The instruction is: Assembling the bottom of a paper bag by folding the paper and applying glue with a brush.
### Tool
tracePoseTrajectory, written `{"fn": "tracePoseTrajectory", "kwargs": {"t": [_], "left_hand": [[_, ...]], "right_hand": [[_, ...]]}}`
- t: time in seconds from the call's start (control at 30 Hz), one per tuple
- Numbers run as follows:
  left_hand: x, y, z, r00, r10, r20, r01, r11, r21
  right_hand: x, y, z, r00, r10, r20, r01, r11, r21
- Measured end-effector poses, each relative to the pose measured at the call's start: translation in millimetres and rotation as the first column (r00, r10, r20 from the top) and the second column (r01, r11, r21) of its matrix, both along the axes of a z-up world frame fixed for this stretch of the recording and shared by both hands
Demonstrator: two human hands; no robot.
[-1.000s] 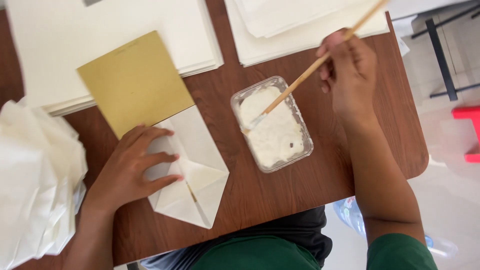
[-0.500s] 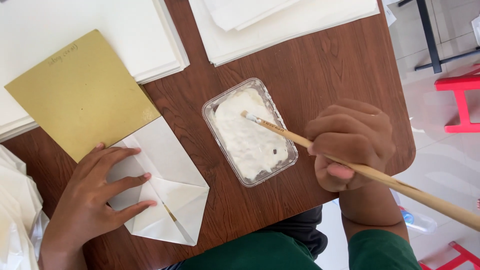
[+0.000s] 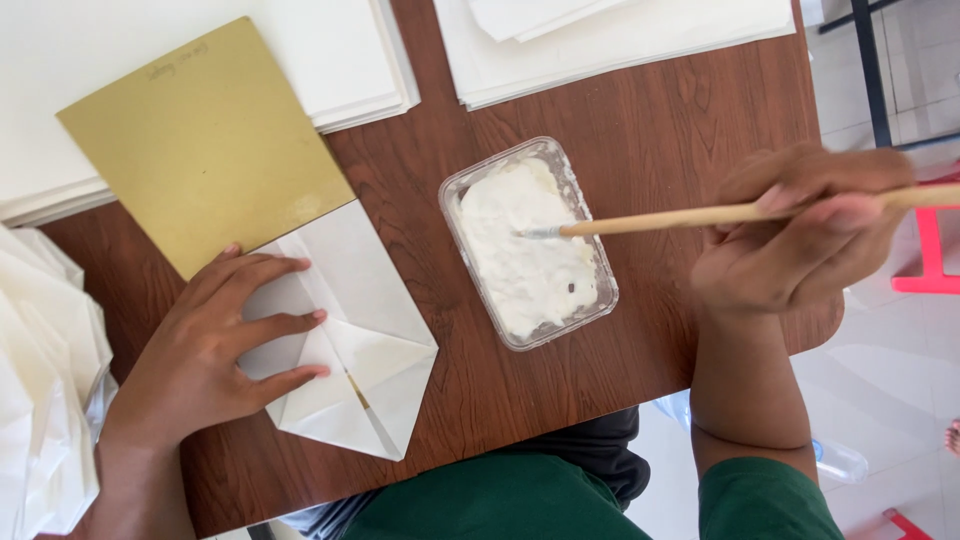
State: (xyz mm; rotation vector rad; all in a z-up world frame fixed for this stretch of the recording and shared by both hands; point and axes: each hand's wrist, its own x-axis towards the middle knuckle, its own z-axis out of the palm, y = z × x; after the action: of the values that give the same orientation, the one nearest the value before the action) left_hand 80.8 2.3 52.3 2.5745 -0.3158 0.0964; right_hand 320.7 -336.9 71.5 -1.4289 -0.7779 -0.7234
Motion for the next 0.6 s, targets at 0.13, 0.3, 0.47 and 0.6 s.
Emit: {"fn": "tracePoseTrajectory", "kwargs": {"t": [0.13, 0.3, 0.47, 0.6], "left_hand": [[0, 0, 4, 1.000, 0.014, 0.017, -0.014, 1.000, -0.019], [-8, 6, -2, 0.999, -0.033, 0.008, 0.033, 0.998, -0.057], [-15, 10, 2, 0.998, -0.038, -0.058, 0.035, 0.998, -0.047], [-16, 12, -10, 0.989, -0.034, -0.145, 0.027, 0.998, -0.051]], "right_hand": [[7, -6, -5, 0.996, 0.005, -0.084, -0.003, 1.000, 0.015], [22, -19, -21, 0.981, 0.160, 0.109, -0.147, 0.982, -0.118], [103, -143, -139, 0.991, 0.118, -0.058, -0.121, 0.991, -0.055], [111, -139, -131, 0.968, -0.062, -0.244, 0.158, 0.905, 0.396]]}}
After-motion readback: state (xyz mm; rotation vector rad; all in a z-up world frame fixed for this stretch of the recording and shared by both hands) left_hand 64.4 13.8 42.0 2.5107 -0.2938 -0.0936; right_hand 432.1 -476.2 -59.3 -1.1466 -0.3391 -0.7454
